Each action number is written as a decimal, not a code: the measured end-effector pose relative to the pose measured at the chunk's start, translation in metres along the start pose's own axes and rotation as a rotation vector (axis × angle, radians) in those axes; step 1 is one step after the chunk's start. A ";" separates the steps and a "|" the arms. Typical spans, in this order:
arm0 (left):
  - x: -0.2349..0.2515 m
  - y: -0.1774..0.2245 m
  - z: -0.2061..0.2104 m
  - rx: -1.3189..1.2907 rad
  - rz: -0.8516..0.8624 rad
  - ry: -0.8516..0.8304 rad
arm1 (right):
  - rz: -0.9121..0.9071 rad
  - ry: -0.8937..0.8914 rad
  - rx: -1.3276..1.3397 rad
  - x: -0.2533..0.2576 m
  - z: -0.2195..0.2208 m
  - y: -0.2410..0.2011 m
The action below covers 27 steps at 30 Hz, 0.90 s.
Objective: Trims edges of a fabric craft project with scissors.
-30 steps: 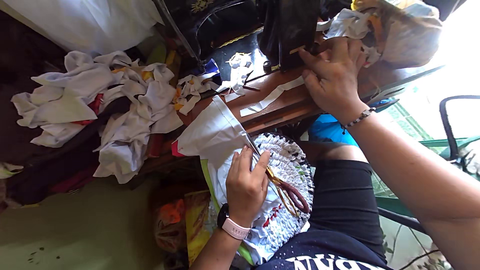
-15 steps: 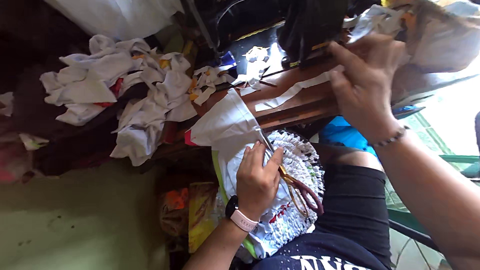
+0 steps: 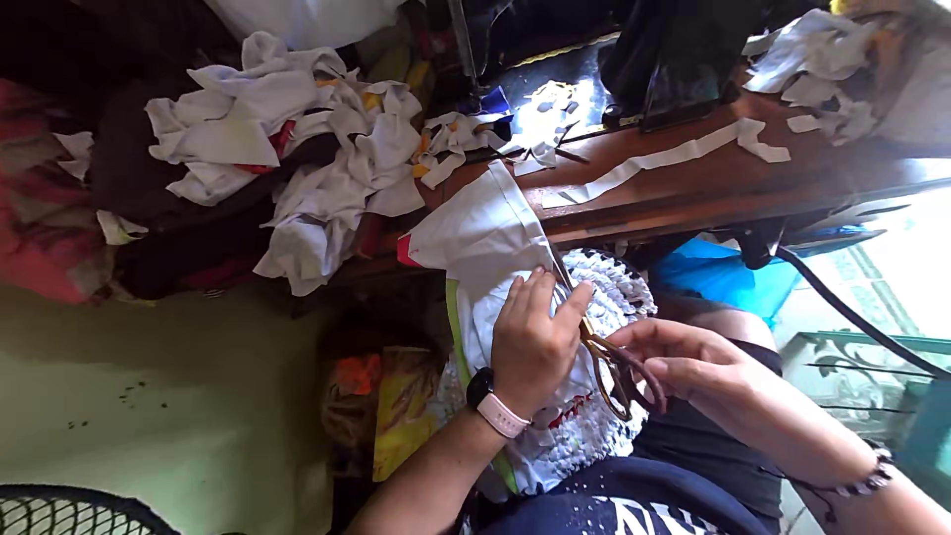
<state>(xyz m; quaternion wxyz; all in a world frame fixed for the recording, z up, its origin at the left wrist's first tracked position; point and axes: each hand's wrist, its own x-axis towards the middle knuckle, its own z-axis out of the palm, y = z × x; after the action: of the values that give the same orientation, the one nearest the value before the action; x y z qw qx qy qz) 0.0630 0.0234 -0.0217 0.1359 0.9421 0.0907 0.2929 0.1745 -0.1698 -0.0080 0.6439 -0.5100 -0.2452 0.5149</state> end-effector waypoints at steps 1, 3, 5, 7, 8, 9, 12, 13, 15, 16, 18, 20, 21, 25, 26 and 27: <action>0.000 0.000 0.000 0.004 0.003 0.003 | 0.037 -0.020 0.055 0.001 0.001 0.002; -0.001 0.001 0.000 0.009 0.004 0.005 | 0.096 -0.064 0.151 0.003 0.003 0.005; 0.000 0.001 0.000 0.014 0.006 0.003 | 0.114 -0.056 0.179 0.005 0.004 0.007; 0.000 0.002 0.000 0.010 0.006 -0.001 | 0.110 -0.034 0.176 0.007 0.007 0.006; -0.001 0.002 0.000 0.010 0.005 -0.006 | 0.111 -0.031 0.180 0.007 0.008 0.006; 0.000 0.002 0.000 0.013 0.006 -0.007 | 0.111 -0.040 0.184 0.008 0.010 0.006; -0.001 0.003 -0.003 -0.005 0.006 -0.027 | 0.115 -0.080 0.227 0.010 0.013 0.007; 0.001 0.002 -0.006 -0.031 0.003 -0.034 | 0.110 -0.086 0.236 0.011 0.014 0.008; 0.012 -0.008 -0.019 -0.084 -0.011 -0.024 | 0.084 -0.096 0.242 0.012 0.013 0.010; 0.022 -0.016 -0.028 -0.092 -0.019 -0.014 | 0.071 -0.099 0.253 0.012 0.012 0.012; 0.050 -0.041 -0.046 -0.052 -0.051 0.007 | 0.054 -0.104 0.296 0.011 0.009 0.017; 0.082 -0.069 -0.059 -0.002 -0.120 -0.006 | 0.044 -0.096 0.333 0.012 0.007 0.021; 0.098 -0.083 -0.062 0.001 -0.158 -0.030 | 0.038 -0.090 0.343 0.012 0.007 0.023; 0.142 -0.117 -0.058 -0.058 -0.254 -0.268 | -0.004 -0.107 0.368 0.013 0.006 0.031; 0.149 -0.122 -0.056 -0.073 -0.255 -0.307 | -0.013 -0.117 0.382 0.014 0.005 0.033; 0.154 -0.126 -0.053 -0.092 -0.256 -0.344 | -0.021 -0.128 0.393 0.014 0.005 0.035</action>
<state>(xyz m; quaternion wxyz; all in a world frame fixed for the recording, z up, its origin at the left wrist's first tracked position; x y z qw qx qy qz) 0.1462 0.1922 0.0631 0.2281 0.9518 0.1715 0.1119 0.1610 -0.1565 -0.0410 0.7193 -0.3383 -0.1857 0.5776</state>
